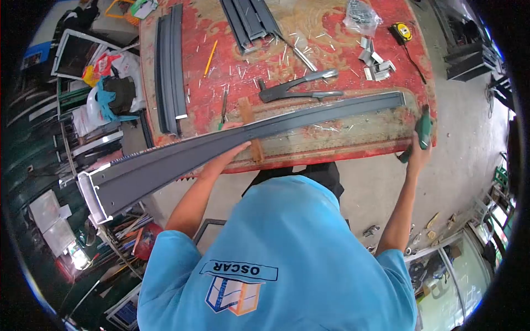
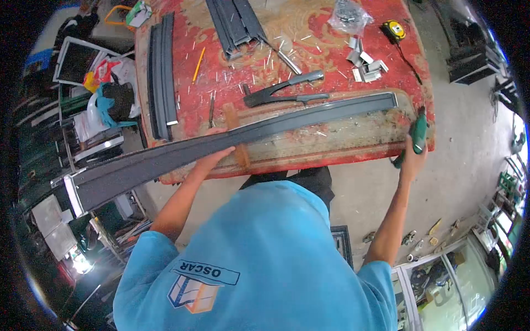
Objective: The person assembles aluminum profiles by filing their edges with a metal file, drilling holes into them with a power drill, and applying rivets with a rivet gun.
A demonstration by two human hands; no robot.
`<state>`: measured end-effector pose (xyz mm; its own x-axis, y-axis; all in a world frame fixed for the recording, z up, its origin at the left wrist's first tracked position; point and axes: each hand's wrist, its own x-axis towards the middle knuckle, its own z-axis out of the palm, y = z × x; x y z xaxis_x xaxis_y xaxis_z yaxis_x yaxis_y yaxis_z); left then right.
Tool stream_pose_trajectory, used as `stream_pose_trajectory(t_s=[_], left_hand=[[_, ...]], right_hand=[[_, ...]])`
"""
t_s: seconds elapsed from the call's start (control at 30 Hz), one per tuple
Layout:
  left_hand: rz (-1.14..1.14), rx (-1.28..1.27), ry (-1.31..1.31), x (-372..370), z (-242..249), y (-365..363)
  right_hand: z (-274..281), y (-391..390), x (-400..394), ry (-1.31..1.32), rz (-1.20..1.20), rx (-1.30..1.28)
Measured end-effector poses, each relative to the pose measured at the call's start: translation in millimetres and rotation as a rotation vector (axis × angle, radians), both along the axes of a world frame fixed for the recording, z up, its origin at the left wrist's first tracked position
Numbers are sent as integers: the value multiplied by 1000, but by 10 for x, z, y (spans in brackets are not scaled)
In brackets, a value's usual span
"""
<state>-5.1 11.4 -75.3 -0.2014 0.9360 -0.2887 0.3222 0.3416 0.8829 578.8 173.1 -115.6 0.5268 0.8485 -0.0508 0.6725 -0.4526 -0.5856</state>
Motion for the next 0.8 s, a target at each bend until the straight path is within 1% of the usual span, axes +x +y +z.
stream_pose_trajectory(t_s=[0.07,0.13,0.17,0.23,0.27,0.3,0.33,0.37,0.4,0.43,0.5,0.53,0.6,0.63,0.7,0.8], left_hand=[[18,-35,-34,-2,-24,17],[-111,79,169,-21,-62,-14],[-111,63,176,-23,-74,-28],[-81,87,200,-7,-115,-26],[-87,74,202,27,-77,-5],[-49,37,160,80,17,19],[-10,5,119,108,52,54],[-11,-1,119,94,-31,50],[-17,92,126,74,-152,4],[-22,188,135,48,-247,-33],[-24,207,120,24,-352,-60],[-26,233,101,17,-381,-82],[-49,233,122,-27,-448,-106],[-70,246,139,-48,-479,-115],[-84,247,155,-97,-536,-138],[-88,267,165,-120,-608,-166]], right_hand=[[443,-236,-165,567,43,206],[680,-473,-310,729,73,269],[812,-527,-423,738,68,254],[1108,-581,-682,1074,174,7],[1185,-529,-865,1138,196,-185],[1115,-490,-1075,1168,194,-275],[1054,-443,-1273,1177,245,-429],[1002,-286,-1477,1200,459,-536],[958,-264,-1767,1173,453,-556],[1139,-133,-2103,1149,476,-651],[949,41,-2388,943,841,-674],[917,116,-2525,952,839,-685],[902,243,-2741,1006,877,-876],[841,266,-2803,1011,874,-889],[749,287,-2887,938,941,-819],[693,312,-2962,933,920,-809]])
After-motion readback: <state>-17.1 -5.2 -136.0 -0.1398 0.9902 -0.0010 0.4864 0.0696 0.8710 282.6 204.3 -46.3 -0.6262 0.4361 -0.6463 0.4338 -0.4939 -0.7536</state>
